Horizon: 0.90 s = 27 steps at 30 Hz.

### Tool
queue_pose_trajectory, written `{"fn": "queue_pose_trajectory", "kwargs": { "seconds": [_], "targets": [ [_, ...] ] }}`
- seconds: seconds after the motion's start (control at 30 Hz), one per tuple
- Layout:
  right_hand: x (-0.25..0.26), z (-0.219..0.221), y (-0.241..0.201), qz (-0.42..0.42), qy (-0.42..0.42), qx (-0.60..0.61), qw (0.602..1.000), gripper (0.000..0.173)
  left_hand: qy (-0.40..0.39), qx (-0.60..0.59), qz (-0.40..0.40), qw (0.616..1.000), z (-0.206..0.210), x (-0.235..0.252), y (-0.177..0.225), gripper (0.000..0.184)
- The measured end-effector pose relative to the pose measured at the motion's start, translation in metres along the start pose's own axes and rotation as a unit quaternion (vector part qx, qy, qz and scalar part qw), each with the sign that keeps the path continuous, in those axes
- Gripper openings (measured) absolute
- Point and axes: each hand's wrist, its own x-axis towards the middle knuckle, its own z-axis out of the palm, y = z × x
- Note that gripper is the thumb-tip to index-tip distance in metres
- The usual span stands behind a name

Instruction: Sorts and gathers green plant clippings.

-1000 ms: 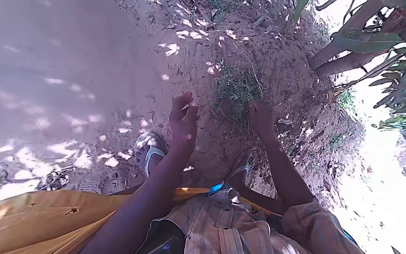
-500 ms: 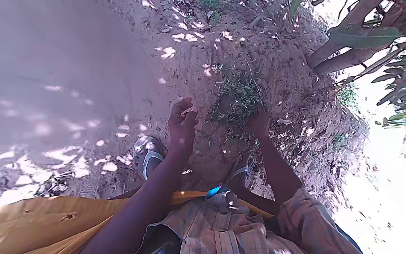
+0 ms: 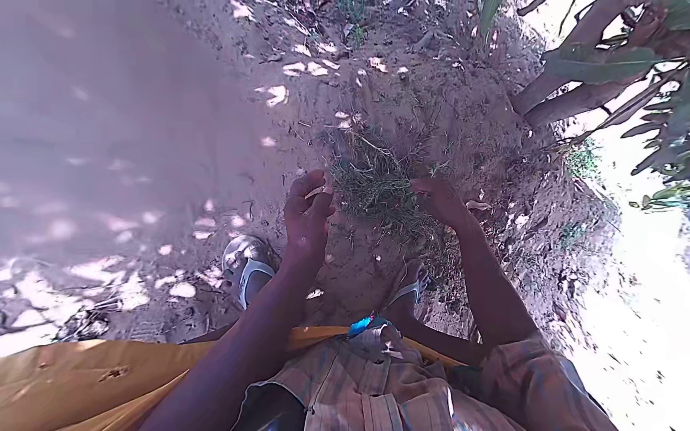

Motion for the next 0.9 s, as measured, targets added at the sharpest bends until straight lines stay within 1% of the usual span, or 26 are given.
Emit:
{"fn": "queue_pose_trajectory", "kwargs": {
  "seconds": [0.03, 0.07, 0.13, 0.23, 0.33, 0.43, 0.5, 0.53, 0.57, 0.6, 0.67, 0.73, 0.77, 0.8, 0.9],
  "targets": [
    [-0.003, -0.003, 0.002, 0.018, -0.013, 0.038, 0.999, 0.030, 0.000, -0.003, 0.001, 1.000, -0.001, 0.001, -0.001, 0.035],
    [-0.007, -0.009, 0.002, 0.044, -0.005, 0.071, 0.996, 0.031, 0.003, -0.006, 0.003, 1.000, -0.002, 0.001, -0.002, 0.034],
    [-0.013, -0.019, 0.002, 0.082, 0.049, 0.126, 0.988, 0.029, 0.002, -0.009, -0.002, 1.000, -0.003, 0.001, -0.003, 0.034],
    [-0.013, -0.027, 0.004, 0.084, 0.107, 0.178, 0.975, 0.029, -0.002, -0.012, -0.005, 1.000, -0.003, 0.001, -0.001, 0.035],
    [-0.004, -0.018, -0.010, 0.075, 0.099, 0.162, 0.979, 0.032, 0.004, -0.012, -0.011, 1.000, -0.002, 0.001, 0.000, 0.034],
    [0.012, 0.013, -0.026, 0.076, 0.095, 0.084, 0.989, 0.042, 0.004, -0.011, -0.019, 1.000, -0.003, 0.001, 0.000, 0.033],
    [0.025, 0.035, -0.036, 0.067, 0.116, 0.028, 0.991, 0.040, 0.000, -0.007, -0.021, 1.000, -0.002, 0.000, -0.001, 0.033],
    [0.035, 0.042, -0.040, 0.061, 0.122, 0.008, 0.991, 0.034, -0.001, -0.008, -0.024, 1.000, -0.002, -0.001, -0.001, 0.033],
    [0.043, 0.045, -0.046, 0.053, 0.120, -0.011, 0.991, 0.027, -0.002, -0.010, -0.026, 1.000, -0.001, 0.000, -0.001, 0.033],
    [0.049, 0.046, -0.053, 0.054, 0.105, -0.027, 0.993, 0.024, -0.002, -0.011, -0.025, 1.000, -0.001, 0.000, -0.002, 0.032],
    [0.055, 0.046, -0.061, 0.072, 0.055, -0.027, 0.995, 0.027, 0.001, -0.006, -0.022, 1.000, 0.000, 0.001, -0.002, 0.030],
    [0.061, 0.040, -0.053, 0.117, -0.003, -0.016, 0.993, 0.033, 0.001, -0.007, -0.028, 1.000, 0.000, 0.001, 0.000, 0.030],
    [0.064, 0.034, -0.045, 0.141, -0.012, 0.005, 0.990, 0.035, 0.001, -0.004, -0.031, 1.000, -0.001, 0.001, 0.000, 0.031],
    [0.062, 0.025, -0.036, 0.157, 0.004, 0.044, 0.987, 0.034, 0.000, -0.004, -0.034, 0.999, -0.002, 0.002, 0.001, 0.032],
    [0.043, -0.008, -0.012, 0.178, 0.137, 0.156, 0.962, 0.030, -0.002, -0.006, -0.042, 0.999, -0.003, 0.000, 0.001, 0.032]
  ]
}}
